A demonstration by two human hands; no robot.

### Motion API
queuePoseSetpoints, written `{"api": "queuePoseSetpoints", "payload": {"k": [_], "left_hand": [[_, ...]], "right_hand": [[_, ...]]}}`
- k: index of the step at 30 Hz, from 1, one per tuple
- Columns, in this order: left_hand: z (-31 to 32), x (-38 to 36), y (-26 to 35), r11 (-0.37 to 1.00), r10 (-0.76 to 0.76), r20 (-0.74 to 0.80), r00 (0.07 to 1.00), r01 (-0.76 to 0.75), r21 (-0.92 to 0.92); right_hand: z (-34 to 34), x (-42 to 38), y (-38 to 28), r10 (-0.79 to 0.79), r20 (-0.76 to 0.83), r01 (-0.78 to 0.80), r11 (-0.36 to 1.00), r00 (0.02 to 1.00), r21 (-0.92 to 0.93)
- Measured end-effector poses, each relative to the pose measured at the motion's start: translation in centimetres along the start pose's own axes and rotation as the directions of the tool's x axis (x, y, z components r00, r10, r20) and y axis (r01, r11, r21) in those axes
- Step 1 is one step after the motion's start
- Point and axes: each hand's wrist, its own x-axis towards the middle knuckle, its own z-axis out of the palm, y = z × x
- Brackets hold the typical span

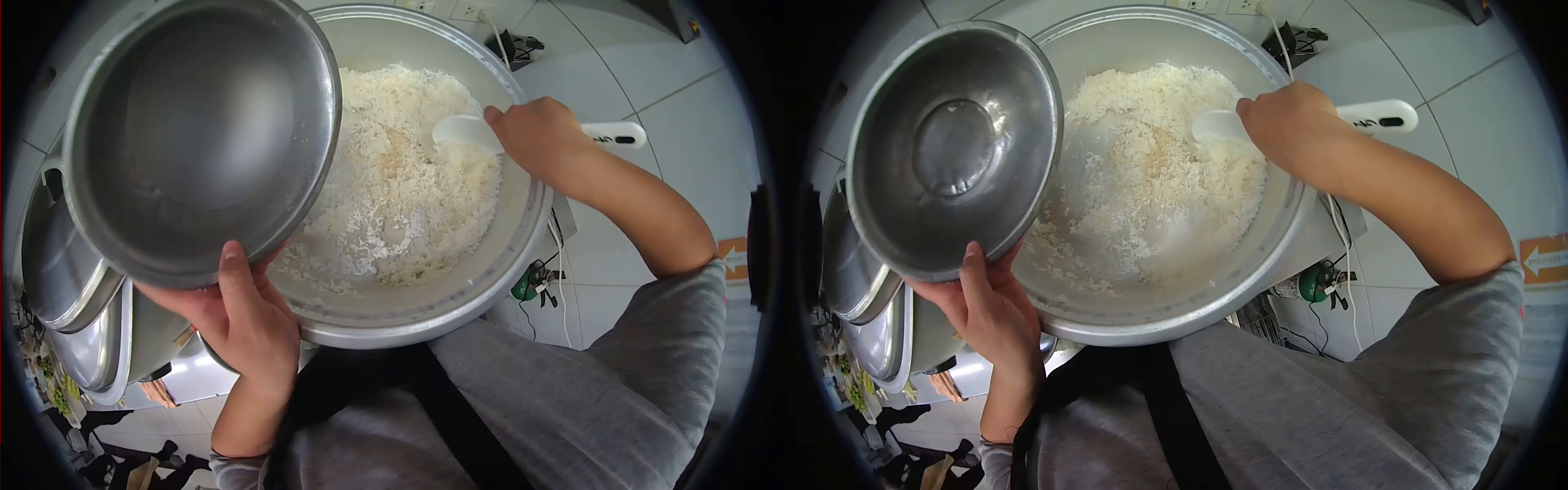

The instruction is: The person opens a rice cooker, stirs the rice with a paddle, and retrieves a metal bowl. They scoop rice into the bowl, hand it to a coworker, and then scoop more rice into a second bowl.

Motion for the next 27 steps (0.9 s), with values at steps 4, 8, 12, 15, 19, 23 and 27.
{"api": "queuePoseSetpoints", "payload": {"k": [4,8,12,15,19,23,27], "left_hand": [[-0.4,-0.1,-0.5,0.99,0.131,-0.082,0.988,-0.125,0.07],[-0.7,-0.2,-0.9,0.985,0.162,-0.111,0.98,-0.153,0.083],[-0.9,-0.2,-0.8,0.977,0.181,-0.079,0.98,-0.17,0.126],[-1.0,-0.4,-0.9,0.973,0.206,-0.085,0.975,-0.194,0.127],[-1.1,-0.1,-0.9,0.972,0.226,-0.11,0.968,-0.217,0.087],[-1.4,0.9,0.0,0.979,0.197,-0.139,0.971,-0.187,0.081],[-2.1,2.3,-0.4,0.977,0.192,-0.106,0.976,-0.179,0.118]], "right_hand": [[-2.3,-1.6,-1.3,-0.04,0.173,0.049,0.998,0.984,-0.046],[-3.5,-3.0,-1.8,-0.092,0.194,0.09,0.996,0.977,0.015],[-3.8,-3.1,-2.7,-0.24,0.263,0.204,0.966,0.934,0.156],[-3.4,-2.6,-3.6,-0.325,0.253,0.243,0.921,0.911,0.305],[-1.9,-1.4,-5.6,-0.475,0.132,0.382,0.818,0.87,0.43],[-3.1,2.0,-3.9,-0.549,0.272,0.287,0.723,0.79,0.628],[-0.3,9.5,0.0,-0.036,-0.218,0.121,0.911,0.975,0.393]]}}
